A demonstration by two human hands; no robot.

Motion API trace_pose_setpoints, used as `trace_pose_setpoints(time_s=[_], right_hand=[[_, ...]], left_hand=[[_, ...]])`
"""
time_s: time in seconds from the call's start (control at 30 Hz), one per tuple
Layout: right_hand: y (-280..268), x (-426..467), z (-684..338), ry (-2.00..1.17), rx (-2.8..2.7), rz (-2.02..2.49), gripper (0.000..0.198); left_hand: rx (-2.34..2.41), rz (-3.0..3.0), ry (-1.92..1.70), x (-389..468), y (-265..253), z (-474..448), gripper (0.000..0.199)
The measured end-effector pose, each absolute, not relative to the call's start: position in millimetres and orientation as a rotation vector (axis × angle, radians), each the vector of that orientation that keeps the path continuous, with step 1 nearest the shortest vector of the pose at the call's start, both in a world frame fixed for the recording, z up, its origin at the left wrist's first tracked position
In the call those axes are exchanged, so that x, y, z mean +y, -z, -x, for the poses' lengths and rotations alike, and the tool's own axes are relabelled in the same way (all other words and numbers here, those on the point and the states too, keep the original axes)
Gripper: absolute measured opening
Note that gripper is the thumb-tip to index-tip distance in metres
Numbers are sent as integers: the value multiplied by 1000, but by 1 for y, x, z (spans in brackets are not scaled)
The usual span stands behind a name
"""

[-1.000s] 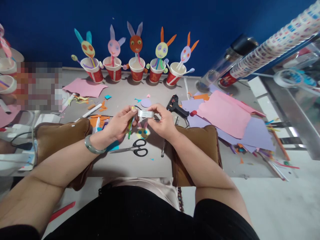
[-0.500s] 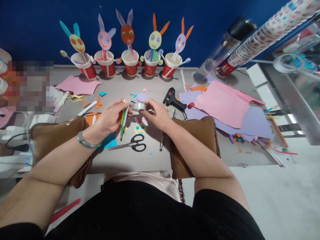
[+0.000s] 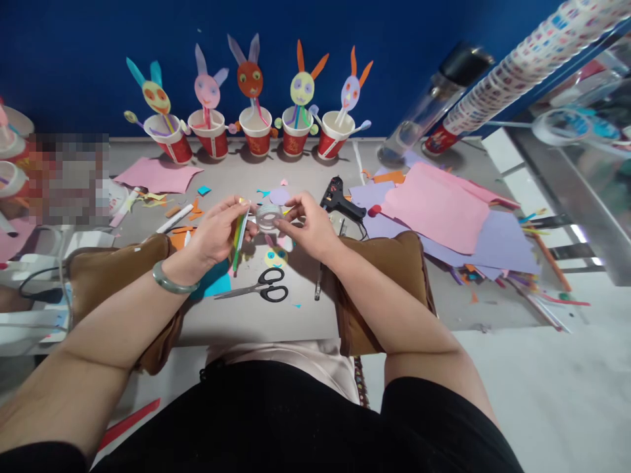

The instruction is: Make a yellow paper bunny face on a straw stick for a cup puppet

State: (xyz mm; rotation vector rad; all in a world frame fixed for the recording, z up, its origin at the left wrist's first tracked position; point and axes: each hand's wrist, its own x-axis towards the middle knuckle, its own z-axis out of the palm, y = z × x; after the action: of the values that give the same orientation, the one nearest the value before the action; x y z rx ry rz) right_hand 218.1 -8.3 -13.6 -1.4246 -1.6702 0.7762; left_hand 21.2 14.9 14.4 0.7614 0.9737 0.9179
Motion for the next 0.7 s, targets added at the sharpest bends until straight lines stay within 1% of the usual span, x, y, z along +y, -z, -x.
trace_pose_setpoints(time_s=[0.1,0.13,0.23,0.33,0.47,0.7], right_hand=[[8,-14,-218,-548,-1816,1379,36],[6,-16,-217,-538,-1957,1298,35],[1,-23,-211,-665,-2490,962,28],[1,-30,-203,-651,-2819,913,28],[2,-34,-196,-608,-2933,951,20],[7,-37,-192,-751,-2912,957,8]], left_hand=[[1005,-731,-1014,20,-15,-21,17],[1010,-722,-1052,22,-15,-20,16],[1000,-693,-1163,27,-13,-18,14],[980,-655,-1252,30,-11,-17,19],[917,-620,-1280,31,-9,-16,26],[932,-652,-1308,32,-8,-17,33]])
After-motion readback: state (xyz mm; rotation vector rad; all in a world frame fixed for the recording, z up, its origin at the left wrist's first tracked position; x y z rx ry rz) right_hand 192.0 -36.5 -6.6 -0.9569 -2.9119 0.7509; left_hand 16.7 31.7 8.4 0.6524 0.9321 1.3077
